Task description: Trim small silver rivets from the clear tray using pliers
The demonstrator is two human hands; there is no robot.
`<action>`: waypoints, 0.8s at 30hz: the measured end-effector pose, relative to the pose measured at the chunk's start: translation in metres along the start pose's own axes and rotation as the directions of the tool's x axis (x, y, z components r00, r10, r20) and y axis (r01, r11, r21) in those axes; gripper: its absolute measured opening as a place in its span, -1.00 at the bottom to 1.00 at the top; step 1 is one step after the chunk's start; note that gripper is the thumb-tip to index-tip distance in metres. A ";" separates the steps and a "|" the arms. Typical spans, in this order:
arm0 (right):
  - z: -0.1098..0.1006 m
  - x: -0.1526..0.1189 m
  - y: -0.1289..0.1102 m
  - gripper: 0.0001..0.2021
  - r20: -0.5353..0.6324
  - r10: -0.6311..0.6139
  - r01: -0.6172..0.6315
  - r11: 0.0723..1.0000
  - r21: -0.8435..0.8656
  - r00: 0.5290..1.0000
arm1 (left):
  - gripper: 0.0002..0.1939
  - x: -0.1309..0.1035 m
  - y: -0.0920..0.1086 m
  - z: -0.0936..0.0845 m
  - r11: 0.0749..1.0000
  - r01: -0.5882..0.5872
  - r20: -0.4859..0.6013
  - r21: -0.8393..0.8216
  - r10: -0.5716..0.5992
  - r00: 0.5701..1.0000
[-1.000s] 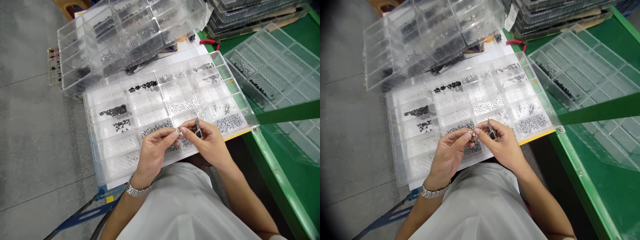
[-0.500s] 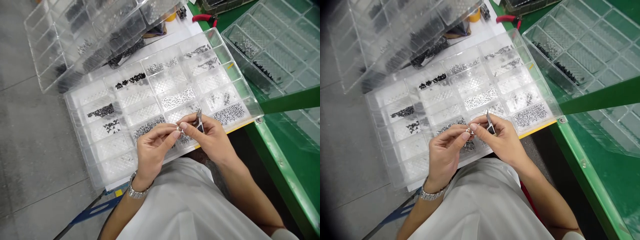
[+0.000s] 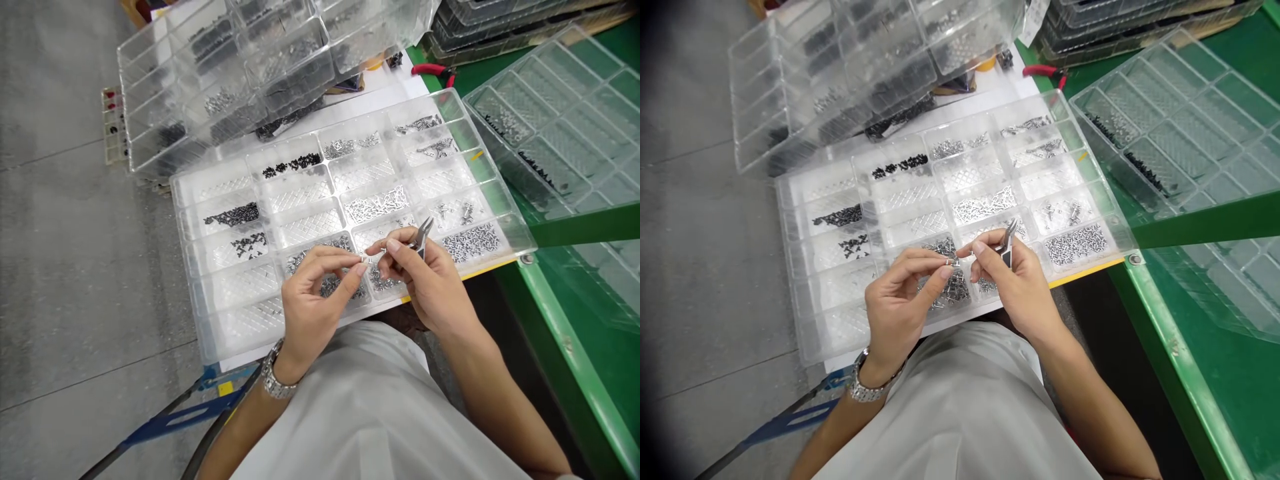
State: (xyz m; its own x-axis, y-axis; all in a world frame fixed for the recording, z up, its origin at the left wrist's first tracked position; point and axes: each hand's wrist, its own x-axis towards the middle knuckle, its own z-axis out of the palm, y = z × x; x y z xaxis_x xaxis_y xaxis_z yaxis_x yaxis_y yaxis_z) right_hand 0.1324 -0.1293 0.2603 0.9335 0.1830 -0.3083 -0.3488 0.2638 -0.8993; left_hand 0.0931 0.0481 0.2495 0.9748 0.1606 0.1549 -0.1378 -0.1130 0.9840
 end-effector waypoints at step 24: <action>0.010 -0.008 0.006 -0.70 0.162 0.272 -0.307 0.912 0.272 0.949 | -0.80 -0.002 0.007 -0.005 0.994 0.100 0.067 -0.044 -0.097 0.993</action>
State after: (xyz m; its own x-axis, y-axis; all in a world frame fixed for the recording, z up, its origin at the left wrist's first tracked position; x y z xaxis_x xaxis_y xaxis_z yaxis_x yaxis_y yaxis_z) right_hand 0.1219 -0.1199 0.2601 0.7774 0.3989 -0.4864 -0.6277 0.4417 -0.6410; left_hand 0.0890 0.0514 0.2569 0.9931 0.1047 0.0523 -0.0469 -0.0531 0.9975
